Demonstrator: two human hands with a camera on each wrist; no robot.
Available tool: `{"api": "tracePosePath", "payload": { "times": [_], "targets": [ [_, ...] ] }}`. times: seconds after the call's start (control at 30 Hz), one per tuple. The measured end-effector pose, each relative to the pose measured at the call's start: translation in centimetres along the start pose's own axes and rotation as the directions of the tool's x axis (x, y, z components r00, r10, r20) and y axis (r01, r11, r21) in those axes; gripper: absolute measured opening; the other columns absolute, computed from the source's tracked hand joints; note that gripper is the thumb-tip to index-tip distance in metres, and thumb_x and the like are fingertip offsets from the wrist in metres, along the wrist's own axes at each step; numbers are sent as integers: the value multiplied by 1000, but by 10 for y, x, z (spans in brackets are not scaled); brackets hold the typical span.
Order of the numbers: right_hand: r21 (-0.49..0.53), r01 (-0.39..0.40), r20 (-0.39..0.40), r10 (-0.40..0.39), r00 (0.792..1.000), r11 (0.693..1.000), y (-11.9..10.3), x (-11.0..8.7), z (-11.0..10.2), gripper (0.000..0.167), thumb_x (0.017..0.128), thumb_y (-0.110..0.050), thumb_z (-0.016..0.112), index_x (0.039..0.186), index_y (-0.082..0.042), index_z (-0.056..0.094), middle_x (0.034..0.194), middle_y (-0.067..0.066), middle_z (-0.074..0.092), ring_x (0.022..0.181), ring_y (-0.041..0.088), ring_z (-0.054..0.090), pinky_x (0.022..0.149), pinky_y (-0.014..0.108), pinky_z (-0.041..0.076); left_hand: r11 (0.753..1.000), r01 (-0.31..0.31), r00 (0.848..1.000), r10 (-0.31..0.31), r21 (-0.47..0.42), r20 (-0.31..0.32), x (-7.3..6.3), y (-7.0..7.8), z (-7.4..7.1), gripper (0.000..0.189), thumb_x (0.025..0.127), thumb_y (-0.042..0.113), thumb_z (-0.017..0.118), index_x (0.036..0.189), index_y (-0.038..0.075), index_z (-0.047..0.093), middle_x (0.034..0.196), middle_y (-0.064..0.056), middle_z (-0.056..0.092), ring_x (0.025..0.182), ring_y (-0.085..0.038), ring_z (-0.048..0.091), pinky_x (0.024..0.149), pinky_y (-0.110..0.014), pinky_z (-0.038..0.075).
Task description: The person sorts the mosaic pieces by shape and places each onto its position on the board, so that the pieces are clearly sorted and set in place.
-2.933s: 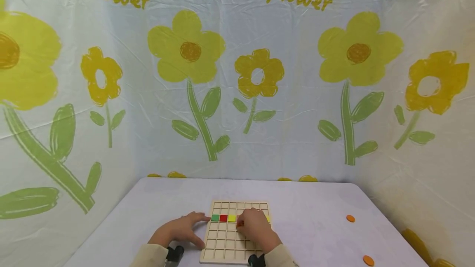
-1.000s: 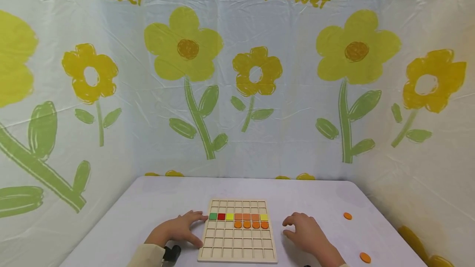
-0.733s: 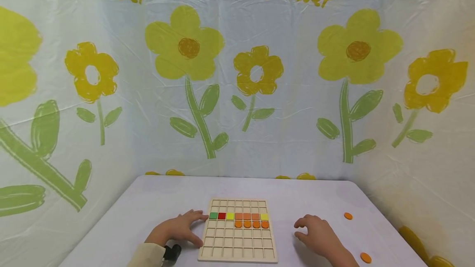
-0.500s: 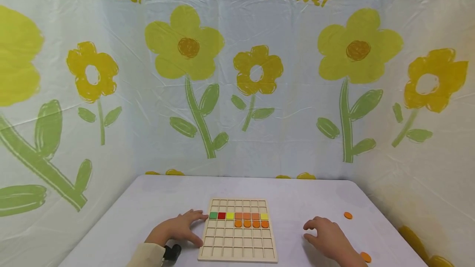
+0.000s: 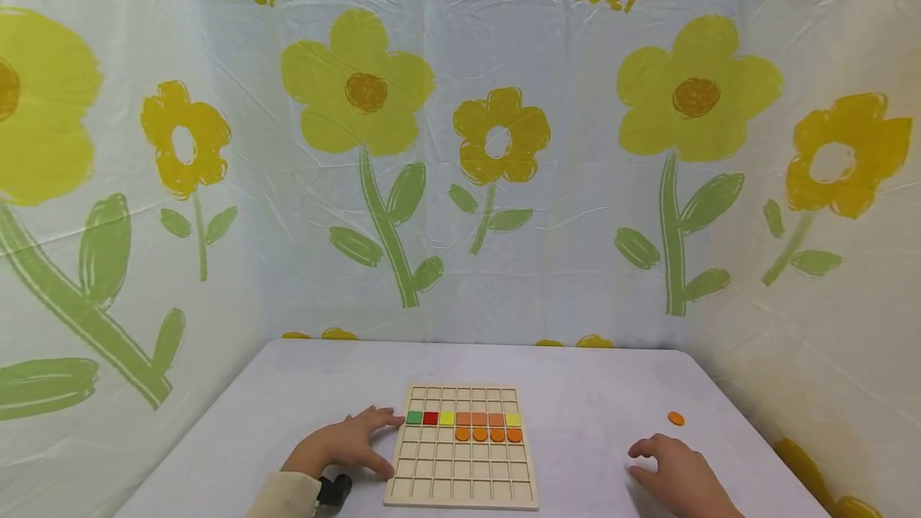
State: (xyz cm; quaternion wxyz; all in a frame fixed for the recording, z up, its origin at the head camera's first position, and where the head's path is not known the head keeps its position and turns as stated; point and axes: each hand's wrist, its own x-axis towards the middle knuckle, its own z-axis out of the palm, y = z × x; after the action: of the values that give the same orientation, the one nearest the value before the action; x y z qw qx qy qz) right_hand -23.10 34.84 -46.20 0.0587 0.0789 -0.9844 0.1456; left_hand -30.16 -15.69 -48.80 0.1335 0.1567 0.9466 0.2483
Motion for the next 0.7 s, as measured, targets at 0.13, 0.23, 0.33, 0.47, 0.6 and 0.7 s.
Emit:
{"api": "tracePosePath", "payload": {
  "times": [0.13,0.23,0.33,0.47,0.6,0.7],
  "targets": [
    [16,-76,63,74,995,997,10,-2,-3,23,80,-32,76,96,-16,70,100,2,68,92,23,63,85,50,54,1000,1,1000,-1,-3,2,0,0,0,81,65,47,84,138,27,54,152,-6,42,147,-39,22,114,-69,13],
    [11,-134,127,132,983,991,17,-3,-4,30,82,-38,74,100,-14,71,102,4,67,93,26,61,87,56,51,1000,1,1000,-1,2,3,0,0,0,81,65,48,84,138,27,54,152,-6,42,147,-39,22,114,-69,13],
    [-8,-175,164,174,971,985,24,-5,-6,34,82,-41,73,102,-14,71,101,3,66,92,26,61,85,58,51,1000,-3,1000,3,5,3,1,-1,0,82,65,48,84,138,27,54,152,-6,41,147,-39,22,114,-69,13],
    [-34,-191,168,194,966,981,34,-8,-8,34,81,-41,73,102,-14,71,100,3,66,91,28,62,83,57,51,1000,-1,1000,1,1,5,1,-1,0,82,65,48,84,138,27,54,153,-6,41,147,-40,22,114,-69,13],
    [-43,-211,189,215,958,977,44,-10,-8,36,82,-39,73,105,-12,71,101,7,66,91,29,62,80,57,51,1000,4,1000,-4,-3,3,1,0,-1,82,65,48,84,138,27,54,153,-6,41,147,-40,22,114,-69,13],
    [-51,-213,195,219,956,976,51,-11,-8,33,83,-34,72,106,-10,71,100,9,66,92,32,62,80,57,51,1000,5,1000,-5,-5,1,2,-1,0,81,65,48,84,138,28,54,153,-6,41,147,-39,21,114,-68,13]
  ]
}}
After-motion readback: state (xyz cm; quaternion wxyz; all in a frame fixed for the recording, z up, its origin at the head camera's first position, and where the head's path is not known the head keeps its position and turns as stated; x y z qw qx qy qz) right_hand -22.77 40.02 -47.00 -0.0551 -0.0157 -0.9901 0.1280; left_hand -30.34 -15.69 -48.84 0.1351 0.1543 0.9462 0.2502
